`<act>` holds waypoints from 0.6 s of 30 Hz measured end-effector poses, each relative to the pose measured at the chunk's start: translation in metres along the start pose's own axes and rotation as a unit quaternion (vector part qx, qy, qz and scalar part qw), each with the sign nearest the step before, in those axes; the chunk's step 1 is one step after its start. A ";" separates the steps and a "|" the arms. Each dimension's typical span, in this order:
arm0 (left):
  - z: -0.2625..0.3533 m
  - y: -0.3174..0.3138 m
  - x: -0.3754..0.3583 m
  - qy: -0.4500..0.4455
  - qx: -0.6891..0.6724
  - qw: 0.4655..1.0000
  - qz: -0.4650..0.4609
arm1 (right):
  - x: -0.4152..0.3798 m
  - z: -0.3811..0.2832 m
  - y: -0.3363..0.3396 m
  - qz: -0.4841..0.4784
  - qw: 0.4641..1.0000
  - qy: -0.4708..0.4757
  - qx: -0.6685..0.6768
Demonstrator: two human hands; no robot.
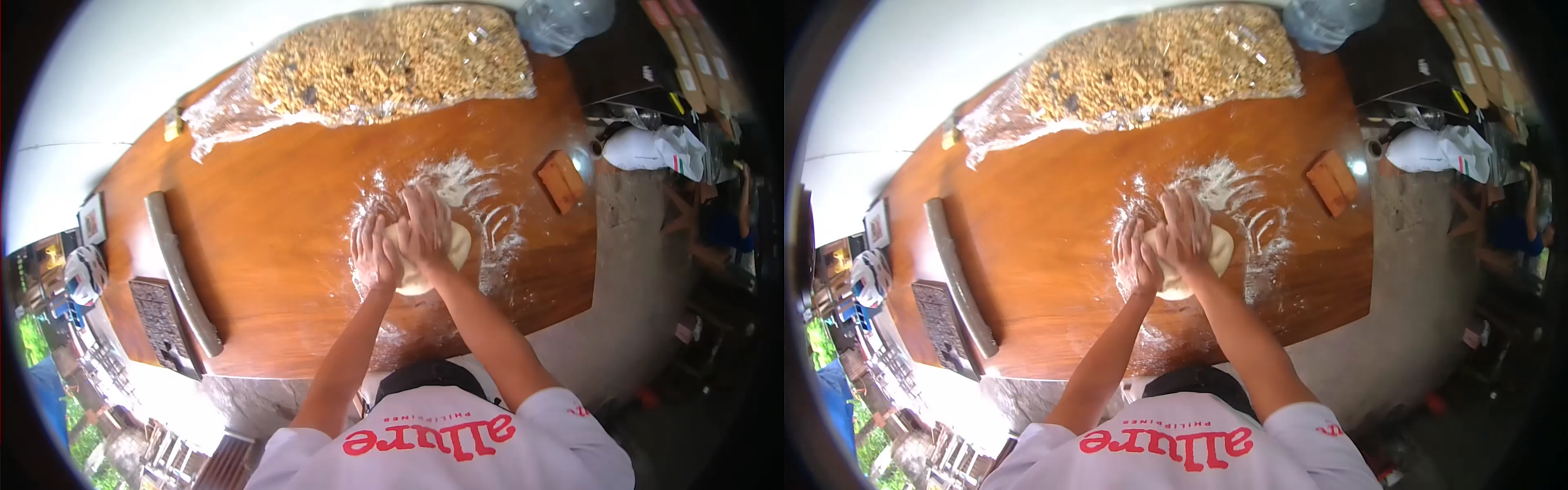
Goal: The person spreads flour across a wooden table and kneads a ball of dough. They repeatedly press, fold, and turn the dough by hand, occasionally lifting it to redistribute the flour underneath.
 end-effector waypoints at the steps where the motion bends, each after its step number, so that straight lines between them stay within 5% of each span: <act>1: -0.003 -0.002 0.013 0.067 -0.029 0.997 0.013 | 0.018 0.012 -0.005 0.003 0.999 -0.027 -0.031; 3: 0.005 0.004 0.015 0.065 -0.007 0.996 0.063 | 0.048 0.017 -0.005 0.052 0.999 -0.013 -0.003; 5: 0.026 -0.006 0.000 0.002 0.022 0.998 -0.058 | 0.061 0.028 0.005 0.087 0.996 0.000 0.026; 6: 0.030 0.001 -0.013 0.009 0.064 0.997 -0.045 | 0.055 0.058 -0.002 0.086 0.963 -0.110 0.232; 7: 0.036 0.010 -0.024 0.003 0.069 0.997 -0.044 | 0.037 0.073 -0.016 0.075 0.874 -0.218 0.429; 9: 0.009 0.005 -0.046 0.198 0.031 0.969 -0.147 | 0.020 0.064 0.054 0.155 0.971 -0.078 0.166; 13: -0.017 0.000 -0.105 0.300 -0.030 0.936 -0.183 | -0.034 0.052 0.028 0.048 0.978 0.024 0.202; 15: -0.034 -0.002 -0.113 0.279 -0.015 0.949 -0.148 | -0.061 0.026 0.029 0.000 0.973 0.044 0.226; 18: -0.065 -0.026 -0.122 0.265 -0.187 0.914 -0.244 | -0.104 -0.011 0.054 -0.055 0.984 -0.021 0.167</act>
Point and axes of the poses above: each hand's wrist, its own x-axis towards the middle knuckle, its own y-axis out of the back of the hand, z = x × y, the point moved 9 cm from there along x, towards the middle knuckle, and after that the axes turned 13 degrees about y, right-handed, at the moved point
